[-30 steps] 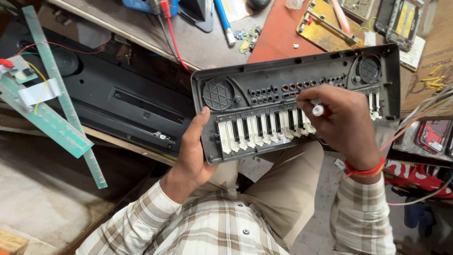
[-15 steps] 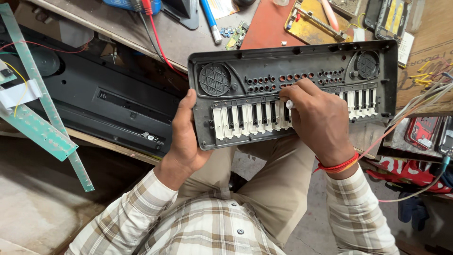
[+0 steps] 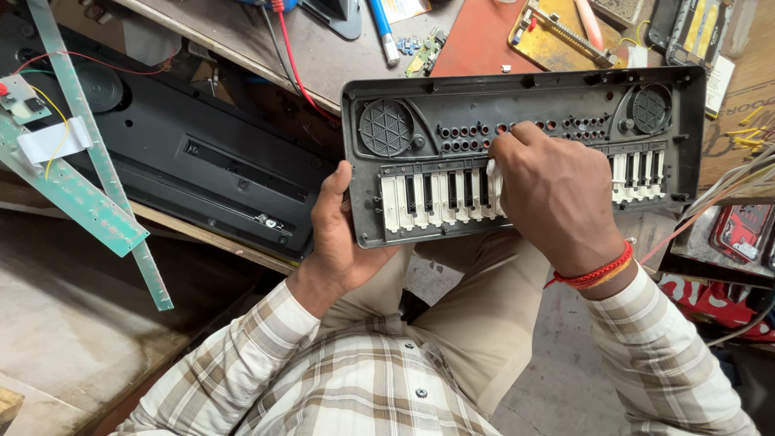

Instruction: The person uses a small screwdriver to adjust internal components beneath the keys of a disassembled electronic keyboard. They repeatedly press keys to test functionality while holding the instrument on their lap.

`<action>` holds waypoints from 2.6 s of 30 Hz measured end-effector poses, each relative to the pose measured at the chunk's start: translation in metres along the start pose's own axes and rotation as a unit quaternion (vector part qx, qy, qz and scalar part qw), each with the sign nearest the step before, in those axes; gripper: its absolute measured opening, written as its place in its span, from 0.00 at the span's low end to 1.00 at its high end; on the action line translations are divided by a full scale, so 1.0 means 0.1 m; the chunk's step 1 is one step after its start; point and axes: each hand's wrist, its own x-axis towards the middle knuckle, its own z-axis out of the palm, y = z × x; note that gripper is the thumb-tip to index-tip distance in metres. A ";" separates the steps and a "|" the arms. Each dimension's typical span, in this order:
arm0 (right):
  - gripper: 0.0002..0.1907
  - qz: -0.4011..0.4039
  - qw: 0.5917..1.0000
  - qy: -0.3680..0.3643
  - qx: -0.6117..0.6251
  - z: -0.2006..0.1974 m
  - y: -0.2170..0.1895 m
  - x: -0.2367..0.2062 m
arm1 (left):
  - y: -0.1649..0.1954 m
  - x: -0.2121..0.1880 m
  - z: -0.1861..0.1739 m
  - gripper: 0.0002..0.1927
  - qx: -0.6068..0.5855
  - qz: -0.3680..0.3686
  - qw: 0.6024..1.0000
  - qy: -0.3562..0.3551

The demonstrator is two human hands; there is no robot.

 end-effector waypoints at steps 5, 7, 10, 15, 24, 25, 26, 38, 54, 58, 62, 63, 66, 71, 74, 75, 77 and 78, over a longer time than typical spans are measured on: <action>0.04 -0.001 1.000 0.008 -0.011 -0.01 -0.03 0.04 | 0.02 0.01 0.04 0.30 0.012 0.002 1.000 0.021; 0.04 -0.004 1.000 0.016 -0.016 -0.01 -0.03 0.04 | 0.03 0.05 0.07 0.30 0.027 0.017 0.999 0.028; 0.06 0.005 1.000 0.021 -0.016 0.00 -0.01 0.06 | 0.08 0.11 0.12 0.29 0.066 0.040 0.995 0.055; 0.01 0.023 0.997 0.048 0.054 -0.01 0.13 0.14 | 0.12 0.25 0.09 0.25 0.126 0.078 0.973 0.176; 0.11 0.082 0.987 -0.003 0.137 -0.01 0.26 0.26 | 0.03 0.02 -0.01 0.16 0.289 0.124 0.939 0.140; 0.11 0.082 0.987 -0.005 0.137 -0.01 0.26 0.26 | 0.02 -0.01 0.00 0.16 0.292 0.119 0.939 0.137; 0.11 0.082 0.987 -0.007 0.138 -0.01 0.26 0.26 | 0.00 -0.04 0.00 0.16 0.296 0.114 0.939 0.134; 0.11 0.095 0.969 0.005 0.228 0.07 0.35 0.25 | 0.08 -0.02 0.15 0.23 0.516 0.281 0.796 0.145; 0.12 0.149 0.818 0.165 0.531 -0.35 0.44 -0.20 | -0.02 0.85 0.67 0.05 0.789 0.391 0.461 -0.109; 0.06 0.025 0.786 0.258 0.561 -0.28 0.34 -0.31 | -0.06 0.97 0.58 0.04 0.805 0.346 0.474 -0.089; 0.09 0.052 0.760 0.312 0.568 -0.10 0.24 -0.32 | -0.08 1.02 0.52 0.04 0.808 0.321 0.489 -0.077; 0.09 0.060 0.756 0.321 0.567 -0.06 0.24 -0.31 | -0.08 1.04 0.52 0.04 0.810 0.315 0.489 -0.076; 0.07 0.086 0.752 0.334 0.562 0.06 0.24 -0.27 | -0.09 1.09 0.55 0.04 0.816 0.305 0.487 -0.068; 0.06 0.103 0.768 0.337 0.535 0.22 0.22 -0.26 | -0.07 1.21 0.63 0.02 0.839 0.261 0.473 -0.064; 0.07 0.111 0.756 0.338 0.549 0.28 0.21 -0.26 | -0.03 1.27 0.67 0.02 0.845 0.202 0.493 -0.049; 0.08 0.111 0.756 0.337 0.550 0.30 0.20 -0.26 | -0.03 1.30 0.69 0.02 0.846 0.173 0.503 -0.042; 0.08 0.111 0.758 0.337 0.547 0.32 0.19 -0.27 | -0.01 1.33 0.72 0.02 0.845 0.172 0.504 -0.051; 0.08 0.110 0.759 0.338 0.546 0.33 0.19 -0.27 | 0.00 1.34 0.73 0.02 0.845 0.171 0.504 -0.055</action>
